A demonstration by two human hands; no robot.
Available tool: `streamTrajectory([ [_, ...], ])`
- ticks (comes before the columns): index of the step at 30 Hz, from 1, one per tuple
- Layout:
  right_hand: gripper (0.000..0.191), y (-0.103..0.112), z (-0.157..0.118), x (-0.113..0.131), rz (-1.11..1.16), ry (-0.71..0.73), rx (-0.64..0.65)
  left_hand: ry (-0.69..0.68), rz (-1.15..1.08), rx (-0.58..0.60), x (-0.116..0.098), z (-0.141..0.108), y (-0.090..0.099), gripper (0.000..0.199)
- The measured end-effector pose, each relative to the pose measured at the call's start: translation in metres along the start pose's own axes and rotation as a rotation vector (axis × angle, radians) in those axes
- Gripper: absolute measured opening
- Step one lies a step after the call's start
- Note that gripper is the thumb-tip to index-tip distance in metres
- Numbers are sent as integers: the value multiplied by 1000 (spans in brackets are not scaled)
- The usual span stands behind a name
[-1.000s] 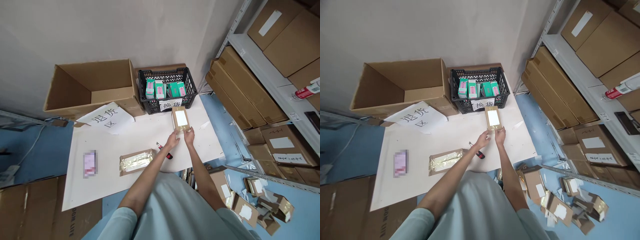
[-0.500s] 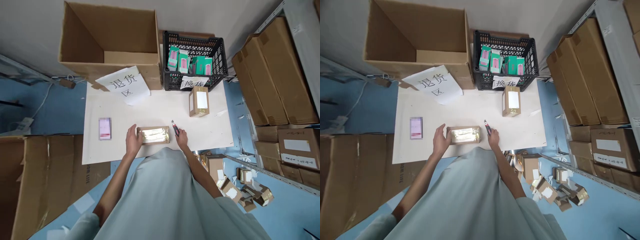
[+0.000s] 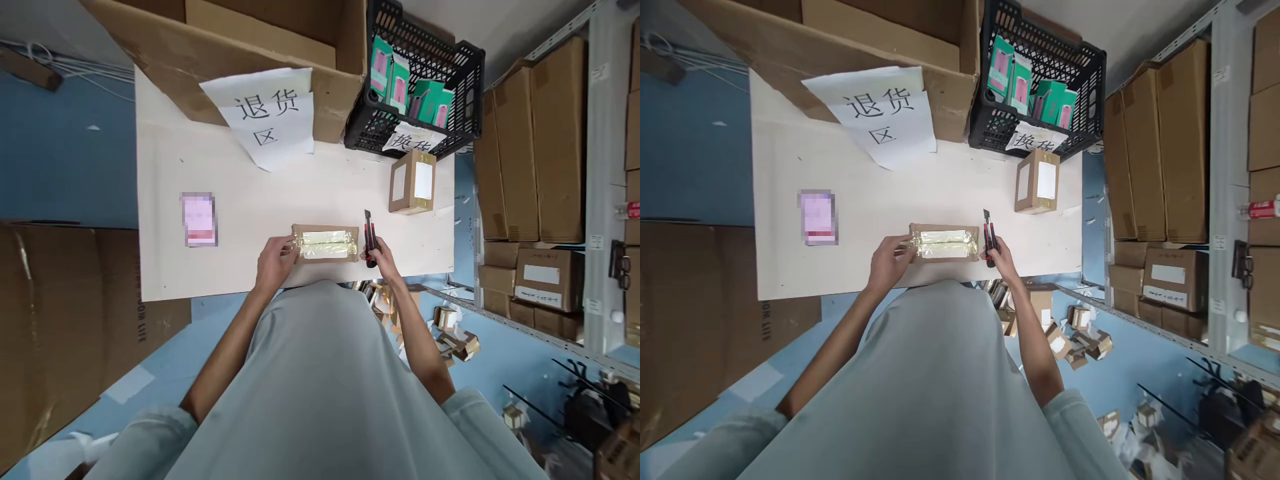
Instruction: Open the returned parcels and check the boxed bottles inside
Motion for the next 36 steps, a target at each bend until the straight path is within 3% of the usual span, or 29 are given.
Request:
streamTrajectory([
  [4,50,-34,-7,47,-211,90,103,-17,21,70,6,11,-3,29],
  [8,47,-80,-15,85,-660,192,311,-15,-17,131,17,19,-9,29],
  [12,48,-116,-20,103,-1175,199,451,-12,-54,157,25,24,-13,32],
  [16,51,-140,-17,110,-1449,164,543,-10,-85,188,28,26,-15,33],
  [23,49,-154,-10,117,-1598,207,629,22,-117,200,32,27,-16,34],
  [36,42,-164,1,116,-1608,297,672,26,-196,179,41,32,-24,36],
])
Point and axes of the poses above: each hand's wrist, its own z-axis towards the middle knuckle, its own y-axis out of the back of the hand, x = y × z, the point moved 7 cm from there along z, towards the middle knuckle, and after that the axes turned 8 degrees about z, right-handed, at the moved point
